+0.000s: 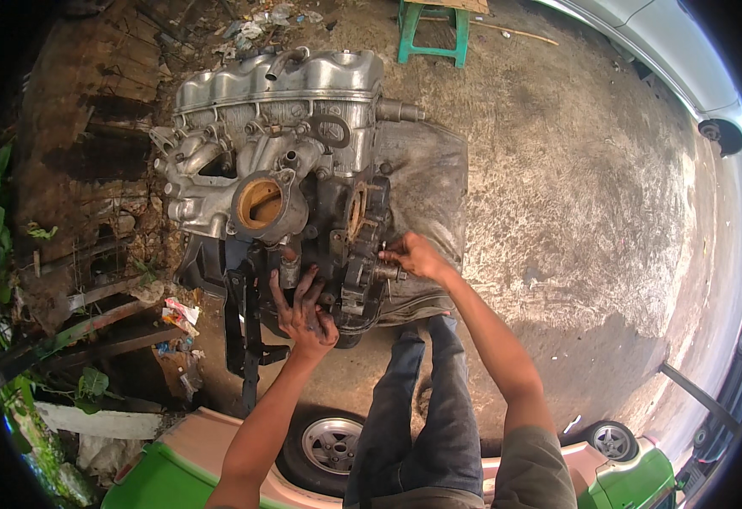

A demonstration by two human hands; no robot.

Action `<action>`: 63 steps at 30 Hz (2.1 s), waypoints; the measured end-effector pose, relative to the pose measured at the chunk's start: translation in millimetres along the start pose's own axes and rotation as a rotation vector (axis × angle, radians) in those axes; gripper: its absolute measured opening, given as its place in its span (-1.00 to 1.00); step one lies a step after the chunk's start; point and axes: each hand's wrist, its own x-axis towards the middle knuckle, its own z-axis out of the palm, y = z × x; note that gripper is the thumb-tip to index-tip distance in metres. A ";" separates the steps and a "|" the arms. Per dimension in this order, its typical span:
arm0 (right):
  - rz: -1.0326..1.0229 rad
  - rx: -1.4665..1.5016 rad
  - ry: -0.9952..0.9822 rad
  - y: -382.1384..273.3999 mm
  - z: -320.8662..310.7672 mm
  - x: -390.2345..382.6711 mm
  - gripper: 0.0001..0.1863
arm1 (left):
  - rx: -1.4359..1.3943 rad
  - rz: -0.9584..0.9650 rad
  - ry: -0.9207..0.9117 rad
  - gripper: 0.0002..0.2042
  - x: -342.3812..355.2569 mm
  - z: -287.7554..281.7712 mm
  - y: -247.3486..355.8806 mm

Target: The person uses a wrench to loosen and remove bolts from a car engine block resting on a cloth on the ground. The person then places the removed bolts on a nearby cardboard box.

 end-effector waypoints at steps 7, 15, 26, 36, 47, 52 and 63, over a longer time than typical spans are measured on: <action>0.295 0.478 -0.088 -24.5 -11.6 -11.7 -0.48 | 0.005 -0.006 0.010 -0.61 1.5 0.0 1.5; 0.272 0.602 -0.060 -25.6 -13.1 -23.4 -0.48 | 0.003 -0.003 0.011 -0.61 1.3 0.1 1.7; -0.082 -0.037 0.098 -6.3 6.3 -16.8 -0.65 | 0.015 -0.012 -0.009 -0.62 0.8 -1.1 1.3; -0.094 -0.053 0.107 -20.8 1.2 -23.8 -0.66 | 0.017 -0.010 0.021 -0.60 0.9 1.2 1.1; 0.167 0.380 -0.009 -25.3 -5.8 -18.2 -0.41 | 0.012 0.003 0.006 -0.62 2.5 -0.8 2.2; 0.218 0.571 -0.108 -30.1 -12.1 -26.7 -0.22 | -0.016 0.007 -0.009 -0.63 3.8 -2.9 2.2; -0.042 -0.062 0.033 -18.3 -4.4 -23.6 -0.64 | 0.011 -0.001 0.001 -0.61 0.9 -0.1 1.8</action>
